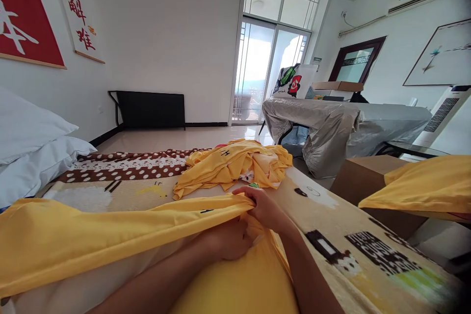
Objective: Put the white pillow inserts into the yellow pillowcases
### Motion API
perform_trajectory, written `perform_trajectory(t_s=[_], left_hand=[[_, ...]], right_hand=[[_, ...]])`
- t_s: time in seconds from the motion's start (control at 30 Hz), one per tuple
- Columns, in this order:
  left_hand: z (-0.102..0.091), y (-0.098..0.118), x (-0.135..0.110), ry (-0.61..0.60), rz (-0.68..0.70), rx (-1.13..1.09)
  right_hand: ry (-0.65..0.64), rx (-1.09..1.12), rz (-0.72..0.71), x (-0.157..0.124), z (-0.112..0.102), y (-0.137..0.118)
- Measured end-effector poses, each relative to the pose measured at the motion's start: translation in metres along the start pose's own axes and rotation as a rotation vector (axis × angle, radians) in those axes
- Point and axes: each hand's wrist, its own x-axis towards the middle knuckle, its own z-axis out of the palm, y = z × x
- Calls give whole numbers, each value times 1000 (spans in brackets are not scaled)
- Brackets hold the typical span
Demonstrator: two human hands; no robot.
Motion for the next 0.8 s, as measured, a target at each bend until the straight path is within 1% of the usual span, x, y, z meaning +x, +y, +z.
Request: perform_trajectory(t_s=[0.07, 0.17, 0.27, 0.33, 0.4, 0.47, 0.53, 0.6, 0.63, 0.7, 0.77, 0.8], left_hand=[[0, -1, 0, 0, -12, 6], [2, -3, -2, 5, 17, -25], [6, -7, -1, 31, 102, -76], [8, -10, 1, 55, 152, -92], [10, -12, 4, 56, 184, -95], [11, -14, 5, 39, 179, -79], [10, -14, 6, 21, 152, -56], [7, -14, 5, 39, 149, -60], [5, -13, 5, 75, 160, -81], [2, -13, 5, 195, 162, -150], [1, -15, 7, 294, 104, -212], [2, -16, 9, 312, 69, -225]], right_hand=[[98, -193, 24, -2, 1, -6], [238, -470, 137, -5, 6, -17], [284, -666, 238, -7, 12, -26], [286, -717, 258, -7, 13, -28], [262, -680, 275, -6, 14, -26], [229, -586, 276, -3, 15, -21], [215, -483, 228, 0, 15, -14], [221, -386, 157, 3, 15, -9], [228, -341, 131, 4, 15, -7], [239, -255, 101, 6, 15, -5], [248, -196, 75, 6, 15, -5], [251, -180, 61, 6, 14, -5]])
